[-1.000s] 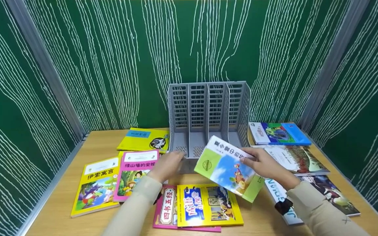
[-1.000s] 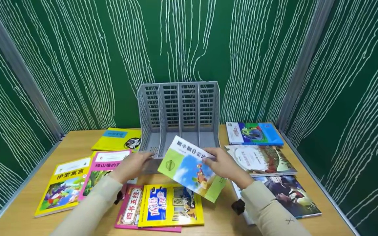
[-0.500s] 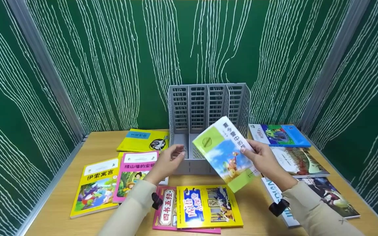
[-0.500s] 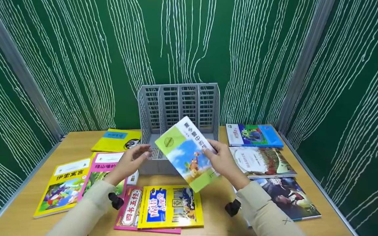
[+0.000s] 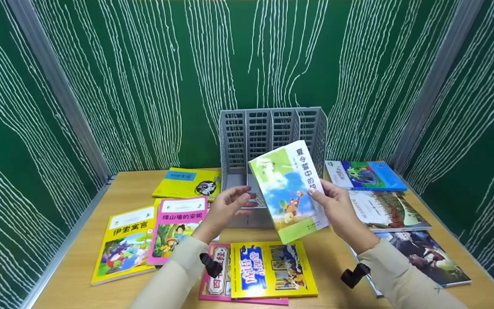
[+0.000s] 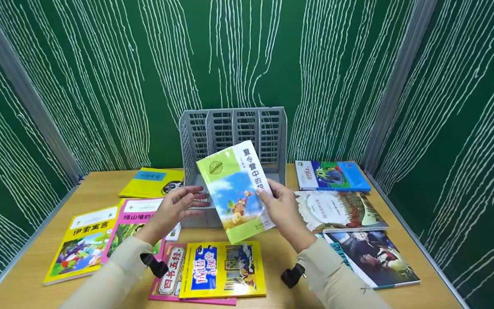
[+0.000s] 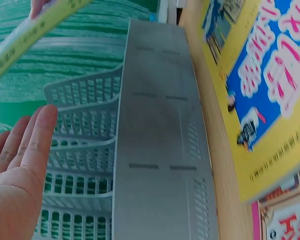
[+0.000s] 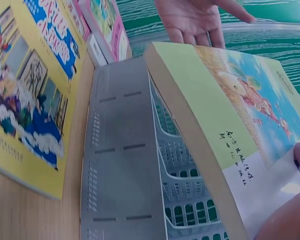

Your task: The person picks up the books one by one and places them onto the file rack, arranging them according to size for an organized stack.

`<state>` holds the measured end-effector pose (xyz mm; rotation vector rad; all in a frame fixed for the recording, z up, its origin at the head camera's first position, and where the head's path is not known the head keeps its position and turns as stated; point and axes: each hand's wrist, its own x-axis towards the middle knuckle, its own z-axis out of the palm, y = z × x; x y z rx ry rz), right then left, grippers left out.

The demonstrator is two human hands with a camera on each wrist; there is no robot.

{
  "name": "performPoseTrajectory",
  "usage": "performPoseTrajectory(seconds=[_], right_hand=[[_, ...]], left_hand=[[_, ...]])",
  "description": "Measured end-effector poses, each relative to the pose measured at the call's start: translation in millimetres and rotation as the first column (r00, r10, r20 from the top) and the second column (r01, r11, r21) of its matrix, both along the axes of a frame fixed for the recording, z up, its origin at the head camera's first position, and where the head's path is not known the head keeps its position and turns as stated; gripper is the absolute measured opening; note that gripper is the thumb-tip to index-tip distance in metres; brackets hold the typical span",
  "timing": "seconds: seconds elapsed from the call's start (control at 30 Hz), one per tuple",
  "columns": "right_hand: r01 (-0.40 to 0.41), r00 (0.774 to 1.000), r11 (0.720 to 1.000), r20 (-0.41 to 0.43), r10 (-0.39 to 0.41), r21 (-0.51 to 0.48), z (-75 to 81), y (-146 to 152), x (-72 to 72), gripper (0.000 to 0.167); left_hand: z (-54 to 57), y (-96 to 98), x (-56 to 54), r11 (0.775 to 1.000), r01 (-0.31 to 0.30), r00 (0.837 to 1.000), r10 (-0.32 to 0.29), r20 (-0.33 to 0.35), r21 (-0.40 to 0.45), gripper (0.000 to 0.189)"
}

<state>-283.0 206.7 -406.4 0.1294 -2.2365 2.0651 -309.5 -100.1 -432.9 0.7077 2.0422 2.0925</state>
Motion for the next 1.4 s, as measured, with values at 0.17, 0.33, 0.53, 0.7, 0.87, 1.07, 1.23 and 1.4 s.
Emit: performPoseTrajectory(seconds=[0.17,0.33,0.53,0.7,0.87,1.07,1.23,1.4], right_hand=[[-0.017,1.0,0.999,-0.011,0.017,-0.027,-4.1,-9,-1.0,0.047],[-0.018,1.0,0.999,-0.014,0.017,-0.046,-10.7,-20,-2.9,0.046],[-0.033,0.999,0.999,-0.01,0.033,-0.02,-15.1,-33,-3.0,0.044],[-0.077,0.997,0.997,-0.011,0.077,-0.024,-18.6,-40,-4.0,0.043],[-0.111,0.994,0.994,-0.007,0.111,0.006,-20.9,-41,-6.9,0.042],[-0.179,0.981,0.982,-0.059,0.182,0.054,-20.1,-40,-13.7,0.04],[-0.176,0.958,0.972,-0.199,0.205,0.156,-20.9,-35,-22.5,0.041],[-0.032,0.947,0.965,-0.3,0.112,0.259,-24.6,-27,-28.4,0.026]], left_hand=[[7.6,8.7,4.3,0.999,0.035,0.999,-0.035,0.01,0.007,0.068],[13.6,17.5,3.9,1.0,0.007,0.998,-0.008,0.056,0.017,0.053],[18.8,19.9,0.8,0.998,-0.066,0.996,0.067,0.064,-0.015,0.042],[22.0,15.7,-0.7,0.994,-0.103,0.992,0.105,0.068,-0.03,0.037],[25.6,10.5,1.9,0.992,-0.113,0.991,0.116,0.06,-0.051,0.036],[36.6,4.7,4.5,0.987,-0.14,0.99,0.142,0.02,-0.081,0.035],[50.2,-3.6,5.4,0.975,-0.194,0.981,0.196,0.006,-0.107,0.035],[65.4,-11.3,3.9,0.957,-0.282,0.959,0.279,-0.055,-0.07,0.033]])
